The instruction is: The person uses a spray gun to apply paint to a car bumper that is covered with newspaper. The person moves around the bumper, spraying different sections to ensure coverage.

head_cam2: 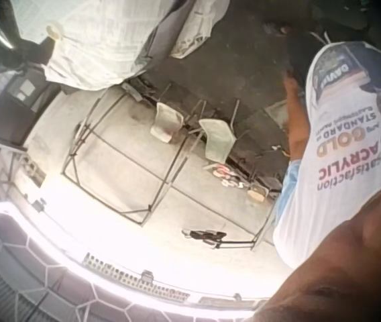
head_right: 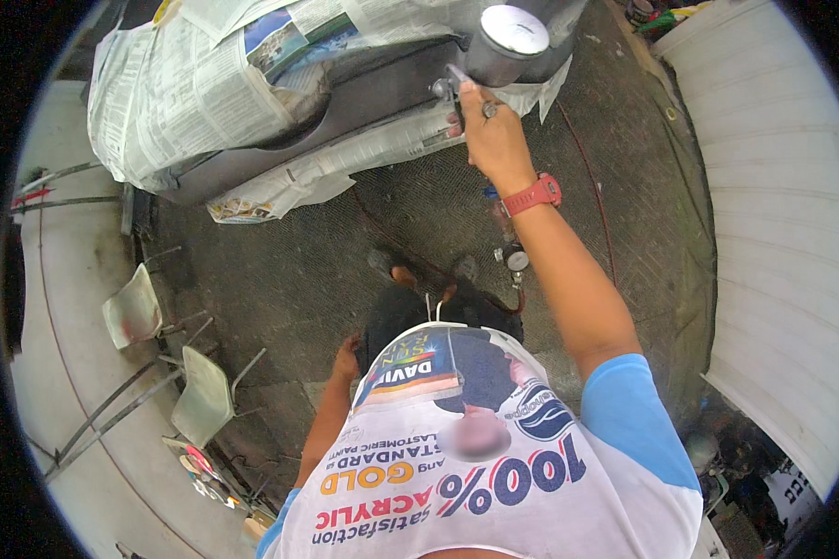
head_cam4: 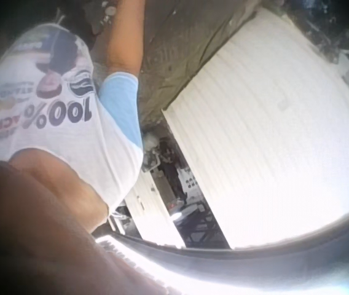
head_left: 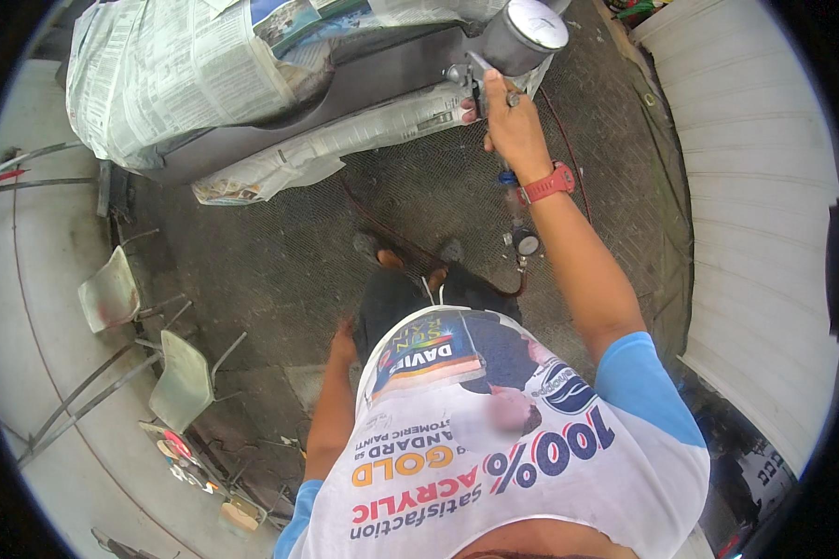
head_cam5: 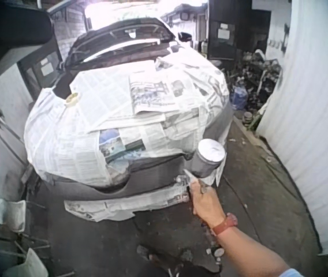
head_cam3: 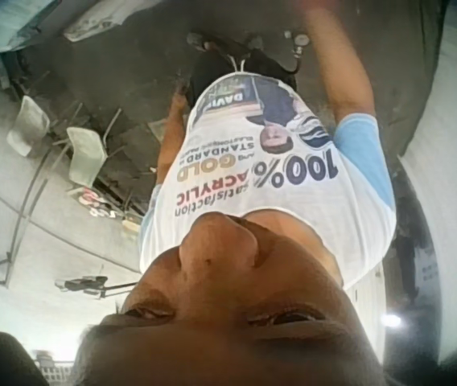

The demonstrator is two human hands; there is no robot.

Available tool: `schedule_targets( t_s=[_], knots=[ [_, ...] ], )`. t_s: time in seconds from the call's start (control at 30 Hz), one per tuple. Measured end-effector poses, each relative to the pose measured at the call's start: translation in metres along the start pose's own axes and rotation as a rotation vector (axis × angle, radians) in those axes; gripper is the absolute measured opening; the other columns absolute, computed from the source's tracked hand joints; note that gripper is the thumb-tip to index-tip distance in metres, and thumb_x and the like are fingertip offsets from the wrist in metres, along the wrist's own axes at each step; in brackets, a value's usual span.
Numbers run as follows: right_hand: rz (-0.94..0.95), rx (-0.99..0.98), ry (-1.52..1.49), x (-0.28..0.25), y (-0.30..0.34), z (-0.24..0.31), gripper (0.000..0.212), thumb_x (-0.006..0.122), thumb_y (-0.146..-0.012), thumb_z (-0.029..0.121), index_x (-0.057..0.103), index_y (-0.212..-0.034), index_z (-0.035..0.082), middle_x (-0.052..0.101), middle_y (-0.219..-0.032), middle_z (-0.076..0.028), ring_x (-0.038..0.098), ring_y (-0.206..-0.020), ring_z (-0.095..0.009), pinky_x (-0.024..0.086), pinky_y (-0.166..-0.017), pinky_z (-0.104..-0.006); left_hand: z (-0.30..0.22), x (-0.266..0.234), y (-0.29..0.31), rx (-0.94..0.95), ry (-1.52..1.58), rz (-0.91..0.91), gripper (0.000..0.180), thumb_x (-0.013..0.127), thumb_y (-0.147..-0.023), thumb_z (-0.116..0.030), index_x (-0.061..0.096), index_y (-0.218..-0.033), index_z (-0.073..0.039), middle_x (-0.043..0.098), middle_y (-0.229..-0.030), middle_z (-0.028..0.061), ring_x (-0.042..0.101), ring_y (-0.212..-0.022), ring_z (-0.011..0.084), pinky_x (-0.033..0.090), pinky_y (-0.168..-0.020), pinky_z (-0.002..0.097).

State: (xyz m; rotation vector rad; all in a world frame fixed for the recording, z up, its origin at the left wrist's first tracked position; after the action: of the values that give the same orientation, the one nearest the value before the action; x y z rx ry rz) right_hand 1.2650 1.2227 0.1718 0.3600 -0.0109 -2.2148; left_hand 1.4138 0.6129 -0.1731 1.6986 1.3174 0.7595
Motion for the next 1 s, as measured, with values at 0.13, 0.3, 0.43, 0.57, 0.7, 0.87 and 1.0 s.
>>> schedule_targets(
  t_s=[0.13, 0.3, 0.43, 0.57, 0.7, 0.87, 1.0],
  knots=[
    [0.037, 0.019, -0.054, 0.005, -0.003, 0.006, 0.067, 0.039, -0.111, 0.058, 0.071, -0.114, -0.002, 0.076, -0.079, -0.008, 0.054, -0.043, -0.011, 0.045, -0.043, -0.0285, -0.006, 0.007, 0.032, 0.21, -0.581, -0.009, 0.064, 0.069, -0.096, -0.019, 0.05, -0.154, -0.003, 0.056, -0.154, 0.0203, 0.055, -0.143, 0.0308, 0.043, -0.118, 0.0394],
    [0.233, 0.031, -0.17, 0.054, -0.015, -0.002, 0.067, 0.042, -0.111, 0.058, 0.071, -0.118, -0.002, 0.074, -0.081, -0.008, 0.062, -0.054, -0.011, 0.047, -0.044, -0.0266, -0.048, 0.019, 0.058, 0.145, -0.828, -0.114, 0.058, 0.067, -0.095, -0.014, 0.053, -0.15, 0.0, 0.063, -0.147, 0.0207, 0.058, -0.14, 0.0302, 0.044, -0.116, 0.0377],
    [0.357, 0.04, -0.212, 0.07, -0.015, 0.008, 0.069, 0.042, -0.111, 0.058, 0.068, -0.125, -0.004, 0.074, -0.083, -0.011, 0.066, -0.059, -0.012, 0.049, -0.044, -0.0266, -0.033, -0.008, 0.046, 0.315, -0.906, -0.16, 0.048, 0.052, -0.101, -0.007, 0.055, -0.148, 0.001, 0.061, -0.149, 0.0227, 0.057, -0.142, 0.0317, 0.045, -0.116, 0.0404],
    [0.328, 0.082, -0.212, 0.067, -0.017, -0.001, 0.07, 0.043, -0.11, 0.058, 0.068, -0.127, -0.005, 0.075, -0.083, -0.012, 0.069, -0.063, -0.014, 0.049, -0.044, -0.0268, -0.05, 0.014, 0.048, 0.264, -0.901, -0.096, 0.048, 0.043, -0.104, -0.006, 0.054, -0.15, 0.001, 0.058, -0.151, 0.0237, 0.055, -0.143, 0.0323, 0.044, -0.117, 0.042],
    [0.237, 0.023, -0.091, 0.044, -0.005, 0.0, 0.066, 0.042, -0.111, 0.056, 0.067, -0.125, -0.003, 0.076, -0.085, -0.01, 0.073, -0.069, -0.014, 0.049, -0.044, -0.0267, -0.05, 0.038, 0.054, 0.222, -0.75, -0.065, 0.049, 0.041, -0.103, -0.003, 0.054, -0.15, 0.0, 0.06, -0.15, 0.0221, 0.057, -0.141, 0.033, 0.044, -0.117, 0.0422],
    [0.266, 0.062, -0.212, 0.013, -0.001, -0.001, 0.063, 0.041, -0.111, 0.055, 0.068, -0.123, -0.001, 0.077, -0.088, -0.009, 0.072, -0.071, -0.013, 0.045, -0.043, -0.0254, 0.008, -0.019, 0.014, 0.27, -0.689, -0.086, 0.05, 0.053, -0.099, -0.004, 0.055, -0.149, -0.002, 0.064, -0.144, 0.0196, 0.061, -0.135, 0.0318, 0.047, -0.113, 0.0426],
    [0.141, 0.021, -0.053, -0.038, -0.014, -0.009, 0.064, 0.042, -0.111, 0.056, 0.068, -0.125, -0.001, 0.076, -0.087, -0.009, 0.072, -0.07, -0.014, 0.045, -0.043, -0.0252, -0.021, 0.002, 0.02, 0.26, -0.928, -0.076, 0.05, 0.046, -0.101, -0.001, 0.056, -0.15, -0.004, 0.065, -0.144, 0.0185, 0.06, -0.138, 0.0319, 0.046, -0.115, 0.0433]
  ],
)
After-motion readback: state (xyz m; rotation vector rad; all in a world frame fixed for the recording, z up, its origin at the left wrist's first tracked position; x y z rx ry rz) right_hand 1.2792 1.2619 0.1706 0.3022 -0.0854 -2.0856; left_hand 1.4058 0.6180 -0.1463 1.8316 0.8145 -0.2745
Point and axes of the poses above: each hand's wrist, its own y-axis away from the middle knuckle, its own x-axis out of the palm, z = x × y, the point moved 3 cm from there along -y, towards the middle knuckle
